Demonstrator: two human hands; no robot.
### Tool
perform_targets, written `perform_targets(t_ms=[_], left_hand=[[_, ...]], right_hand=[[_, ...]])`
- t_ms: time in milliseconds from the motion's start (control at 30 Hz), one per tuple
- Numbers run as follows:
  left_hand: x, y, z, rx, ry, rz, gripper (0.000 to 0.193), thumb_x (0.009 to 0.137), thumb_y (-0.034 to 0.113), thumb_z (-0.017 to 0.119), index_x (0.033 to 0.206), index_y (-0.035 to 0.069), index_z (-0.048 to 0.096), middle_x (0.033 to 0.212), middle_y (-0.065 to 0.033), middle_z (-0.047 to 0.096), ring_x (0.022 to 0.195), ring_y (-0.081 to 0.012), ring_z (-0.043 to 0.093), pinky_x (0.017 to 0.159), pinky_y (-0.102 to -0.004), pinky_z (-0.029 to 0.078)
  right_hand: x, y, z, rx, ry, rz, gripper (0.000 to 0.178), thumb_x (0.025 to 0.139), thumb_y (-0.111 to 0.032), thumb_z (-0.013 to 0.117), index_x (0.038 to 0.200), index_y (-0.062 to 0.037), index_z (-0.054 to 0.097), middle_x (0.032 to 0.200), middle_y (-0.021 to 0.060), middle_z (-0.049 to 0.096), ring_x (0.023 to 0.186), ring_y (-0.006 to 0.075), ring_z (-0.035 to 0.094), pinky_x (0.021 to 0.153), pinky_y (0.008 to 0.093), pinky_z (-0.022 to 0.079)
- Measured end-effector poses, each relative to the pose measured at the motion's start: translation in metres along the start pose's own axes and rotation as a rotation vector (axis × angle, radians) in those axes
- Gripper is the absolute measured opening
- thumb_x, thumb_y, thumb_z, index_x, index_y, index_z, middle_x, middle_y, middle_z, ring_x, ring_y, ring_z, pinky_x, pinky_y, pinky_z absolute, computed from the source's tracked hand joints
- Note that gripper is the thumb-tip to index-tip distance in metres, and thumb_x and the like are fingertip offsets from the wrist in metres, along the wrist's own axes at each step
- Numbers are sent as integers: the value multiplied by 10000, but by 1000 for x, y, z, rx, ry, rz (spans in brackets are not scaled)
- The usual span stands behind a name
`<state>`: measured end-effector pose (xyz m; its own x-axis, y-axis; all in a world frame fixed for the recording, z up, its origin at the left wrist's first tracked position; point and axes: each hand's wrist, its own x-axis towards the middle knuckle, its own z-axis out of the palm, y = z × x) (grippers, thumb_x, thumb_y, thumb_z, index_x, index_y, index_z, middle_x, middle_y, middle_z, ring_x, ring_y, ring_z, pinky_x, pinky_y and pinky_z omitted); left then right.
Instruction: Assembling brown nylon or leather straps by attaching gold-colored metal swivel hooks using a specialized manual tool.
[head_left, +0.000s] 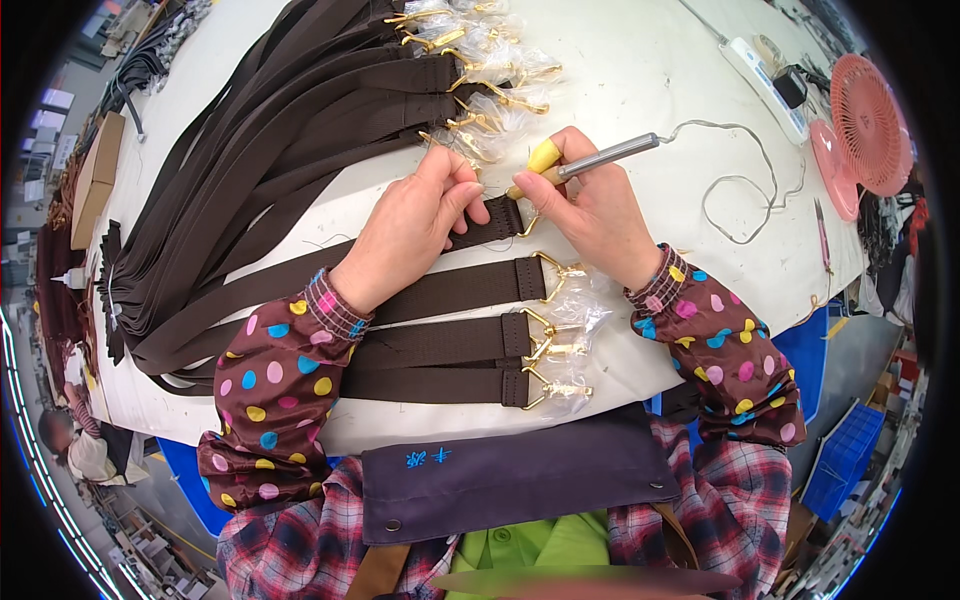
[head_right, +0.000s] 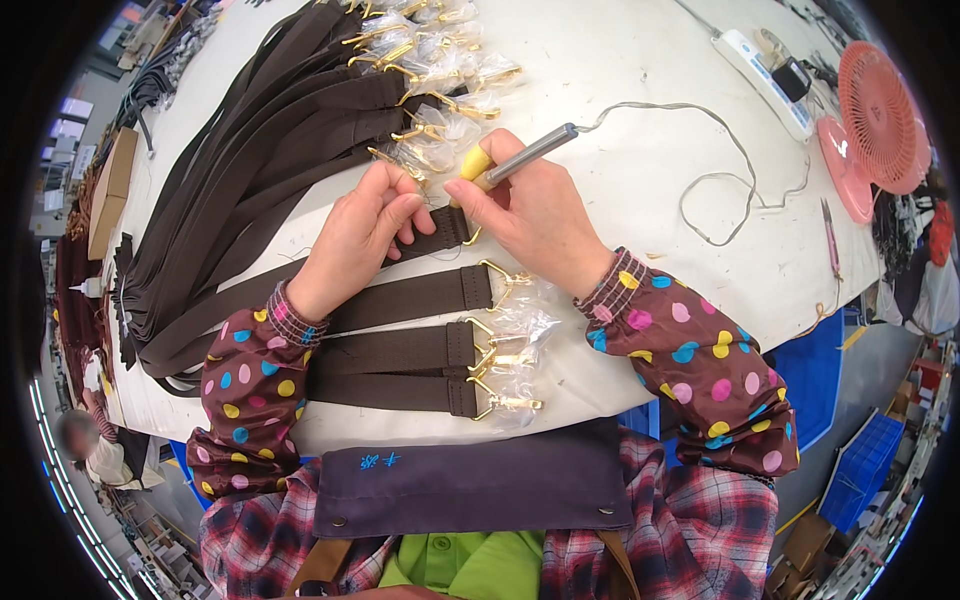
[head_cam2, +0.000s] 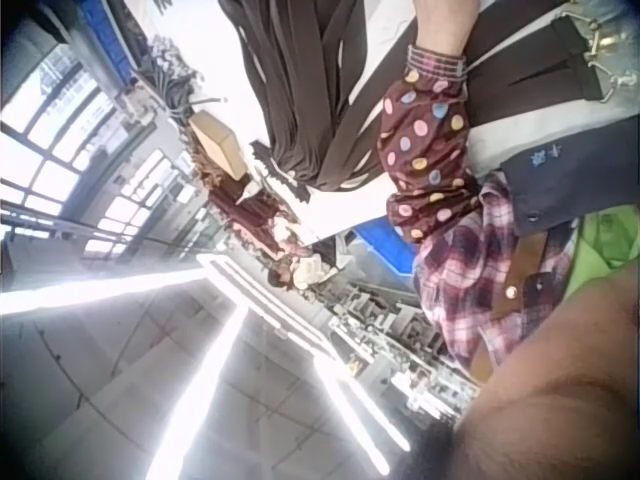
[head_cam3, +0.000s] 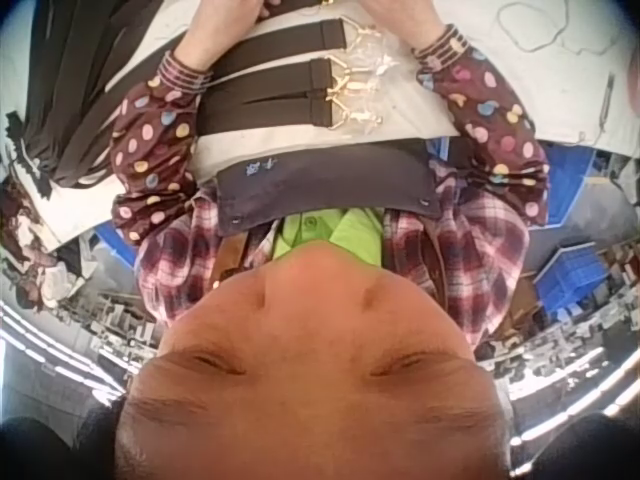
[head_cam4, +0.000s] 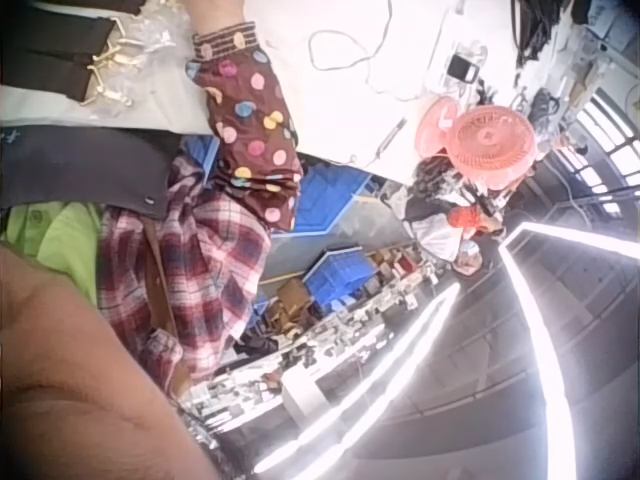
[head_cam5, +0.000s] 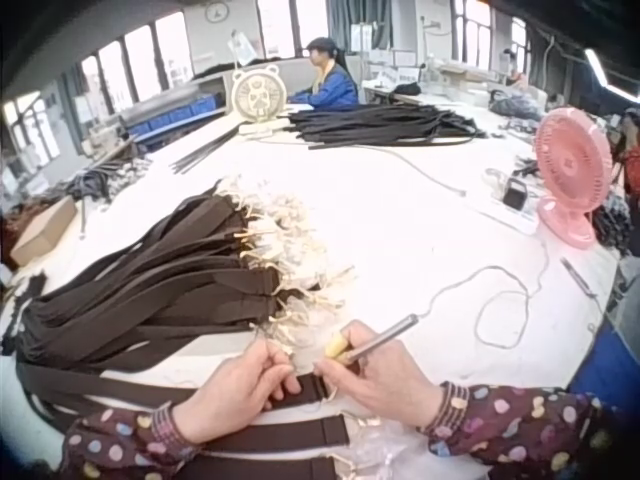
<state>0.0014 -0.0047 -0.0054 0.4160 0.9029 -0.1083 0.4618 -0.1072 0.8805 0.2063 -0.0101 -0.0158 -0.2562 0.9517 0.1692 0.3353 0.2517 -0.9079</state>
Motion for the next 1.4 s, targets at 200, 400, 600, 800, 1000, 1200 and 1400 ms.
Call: perform_targets(t_ms=[200, 400, 600, 800, 1000, 1200, 1400], left_hand=[[1, 1, -4, -16, -54, -12, 92, 984, 127, 471, 957, 42, 450, 774, -48, 644, 642, -115, 561, 564, -251, 478], [1, 6, -8, -20, -100, -7, 84, 978, 119, 476, 970, 37, 456, 777, -57, 643, 644, -134, 578, 574, -265, 486], [0, 7, -10, 308, -32, 144, 170, 902, 106, 568, 1051, 67, 495, 790, -145, 649, 708, -324, 636, 611, -396, 495], [3, 4, -9, 406, -6, 261, 199, 865, 88, 608, 1049, 83, 535, 747, -139, 615, 669, -315, 614, 589, -385, 474], [6, -3, -8, 425, -10, 280, 107, 876, 137, 594, 939, 69, 539, 782, -143, 638, 720, -350, 623, 612, -426, 482], [4, -4, -8, 456, 0, 253, 126, 896, 183, 588, 914, 75, 526, 756, -133, 639, 707, -348, 626, 606, -436, 478], [4, -3, -7, 466, -2, 237, 138, 914, 206, 571, 922, 79, 518, 759, -131, 645, 709, -347, 630, 608, -441, 479]], right_hand=[[0, 0, -1, -1, 3, 5, 196, 910, -171, 656, 914, -34, 516, 708, -16, 551, 606, 27, 438, 522, 201, 364], [-1, -1, -1, -3, 2, 10, 194, 912, -170, 654, 919, -35, 516, 709, -17, 547, 609, 23, 436, 523, 198, 362], [-1, 0, -2, 48, -13, 9, 190, 910, -162, 656, 926, -31, 519, 735, -17, 559, 631, 17, 453, 540, 188, 372], [0, 0, -1, 56, -36, 30, 188, 905, -157, 661, 929, -34, 522, 740, -26, 558, 628, 12, 439, 537, 185, 359], [0, 1, -1, 33, -39, 39, 189, 903, -156, 665, 925, -39, 519, 722, -41, 523, 613, 7, 401, 520, 182, 327], [0, 1, 0, 18, -55, 48, 188, 902, -146, 665, 926, -41, 511, 728, -44, 515, 613, 4, 394, 521, 178, 325], [0, 1, -1, 24, -61, 51, 193, 902, -151, 664, 924, -40, 507, 725, -43, 512, 611, 6, 394, 521, 180, 330]])
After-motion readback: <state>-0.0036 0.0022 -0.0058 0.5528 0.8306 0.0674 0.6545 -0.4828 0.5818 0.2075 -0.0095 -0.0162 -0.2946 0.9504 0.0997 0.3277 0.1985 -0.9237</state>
